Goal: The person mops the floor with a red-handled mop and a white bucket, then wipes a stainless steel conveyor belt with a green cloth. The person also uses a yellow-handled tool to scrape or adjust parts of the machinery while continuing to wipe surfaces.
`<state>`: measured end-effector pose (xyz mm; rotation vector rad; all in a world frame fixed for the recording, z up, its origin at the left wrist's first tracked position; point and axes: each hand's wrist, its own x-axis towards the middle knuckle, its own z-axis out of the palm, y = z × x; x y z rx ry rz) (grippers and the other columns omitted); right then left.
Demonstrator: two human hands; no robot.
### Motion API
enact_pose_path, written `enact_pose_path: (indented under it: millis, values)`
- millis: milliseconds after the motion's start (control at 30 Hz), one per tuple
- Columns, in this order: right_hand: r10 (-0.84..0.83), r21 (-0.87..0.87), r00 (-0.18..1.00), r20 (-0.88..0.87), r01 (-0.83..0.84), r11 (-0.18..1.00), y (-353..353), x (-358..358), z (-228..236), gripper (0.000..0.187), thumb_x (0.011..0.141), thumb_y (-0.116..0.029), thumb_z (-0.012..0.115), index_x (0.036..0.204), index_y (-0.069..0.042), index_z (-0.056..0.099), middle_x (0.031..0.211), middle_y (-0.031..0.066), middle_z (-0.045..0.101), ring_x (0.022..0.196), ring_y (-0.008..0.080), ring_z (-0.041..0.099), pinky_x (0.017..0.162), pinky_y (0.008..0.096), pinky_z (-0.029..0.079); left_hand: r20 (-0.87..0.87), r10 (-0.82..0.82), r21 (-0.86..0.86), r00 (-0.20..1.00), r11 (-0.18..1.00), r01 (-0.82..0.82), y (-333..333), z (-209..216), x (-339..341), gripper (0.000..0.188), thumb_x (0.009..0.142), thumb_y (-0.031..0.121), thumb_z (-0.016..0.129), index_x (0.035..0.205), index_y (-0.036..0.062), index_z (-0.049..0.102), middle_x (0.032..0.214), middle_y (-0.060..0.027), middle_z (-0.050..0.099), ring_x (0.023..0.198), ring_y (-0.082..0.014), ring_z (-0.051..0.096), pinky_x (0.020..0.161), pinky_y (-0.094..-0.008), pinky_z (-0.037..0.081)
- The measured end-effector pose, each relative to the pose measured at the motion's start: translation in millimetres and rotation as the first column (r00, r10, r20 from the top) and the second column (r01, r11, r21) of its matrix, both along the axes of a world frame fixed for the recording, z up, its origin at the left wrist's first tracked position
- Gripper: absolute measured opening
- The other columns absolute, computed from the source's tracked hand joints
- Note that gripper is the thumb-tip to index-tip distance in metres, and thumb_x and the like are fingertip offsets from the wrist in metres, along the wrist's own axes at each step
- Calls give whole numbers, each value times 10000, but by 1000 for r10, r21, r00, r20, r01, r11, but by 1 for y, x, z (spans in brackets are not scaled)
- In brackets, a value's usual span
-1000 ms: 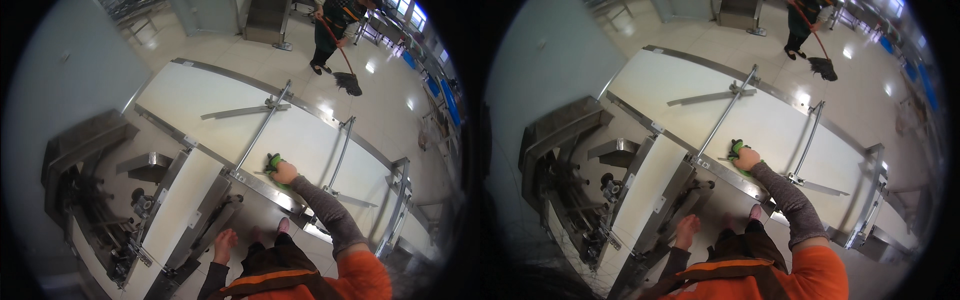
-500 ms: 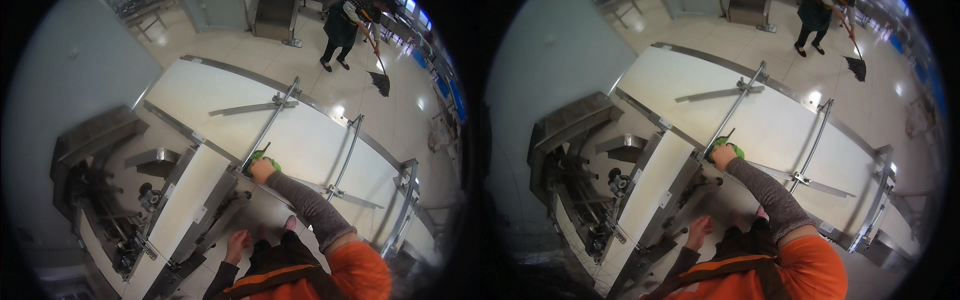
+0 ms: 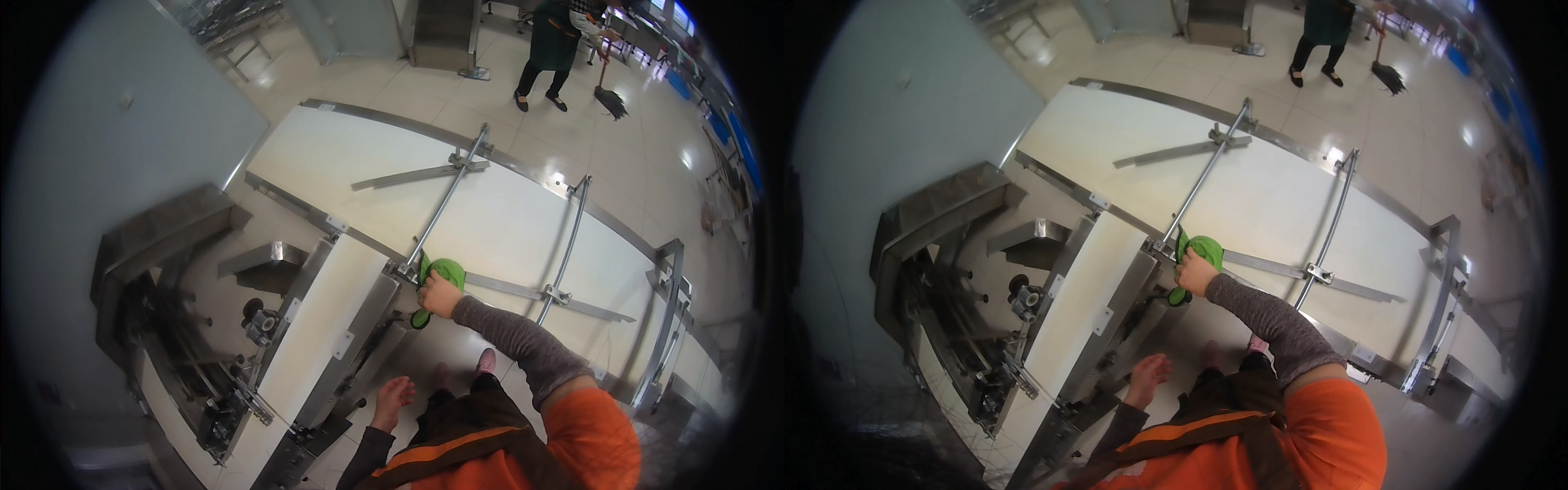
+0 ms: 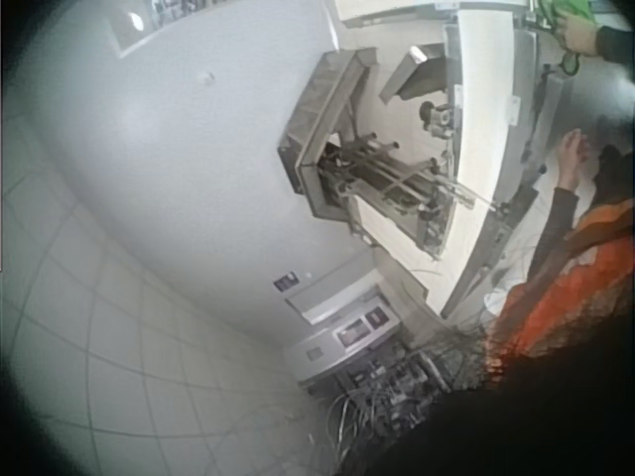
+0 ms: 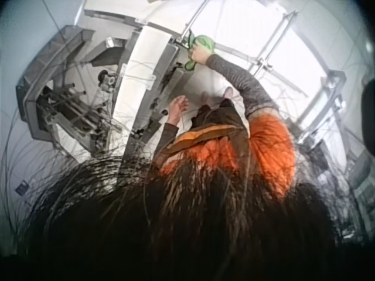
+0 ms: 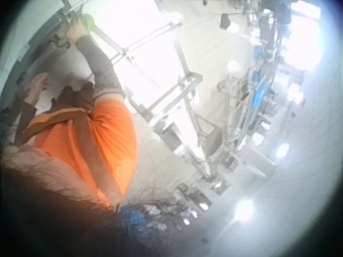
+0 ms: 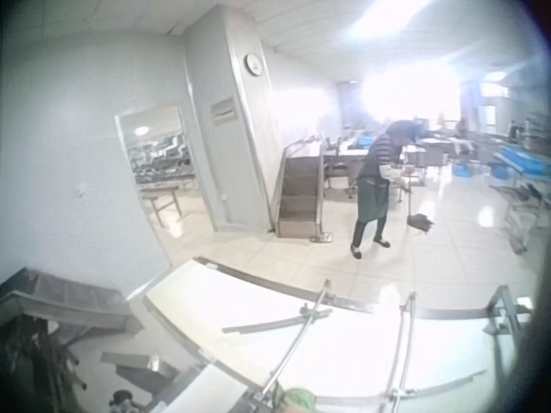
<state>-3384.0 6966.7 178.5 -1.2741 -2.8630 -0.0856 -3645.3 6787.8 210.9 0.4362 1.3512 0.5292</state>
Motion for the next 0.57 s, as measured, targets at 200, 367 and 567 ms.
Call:
enact_pose_path:
  millis: [200,367,567]
  values:
    - [-244,-149,970,6,242,959,-34,-5,-10,163,700,-224,666,856,-204,709,890,27,632,904,271,585,848,470,410,61,-17,-16,998,1000,18,2,13,-12,229,937,225,593,1103,68,600,985,-69,659,853,-166,641,705,-305,517]
    - [-437,-276,898,-61,405,871,-79,15,4,270,654,-219,689,922,-190,702,910,53,638,912,305,598,755,501,451,62,-78,-6,995,997,79,2,13,-16,200,937,165,556,1100,59,598,965,-74,660,836,-157,641,715,-301,523]
    - [-778,-712,583,-235,441,546,-124,43,4,311,671,-230,678,966,-131,683,1020,140,667,866,375,646,754,430,519,81,-228,44,970,973,225,6,14,-1,207,928,129,535,1111,53,595,969,-81,658,836,-151,641,718,-293,523]
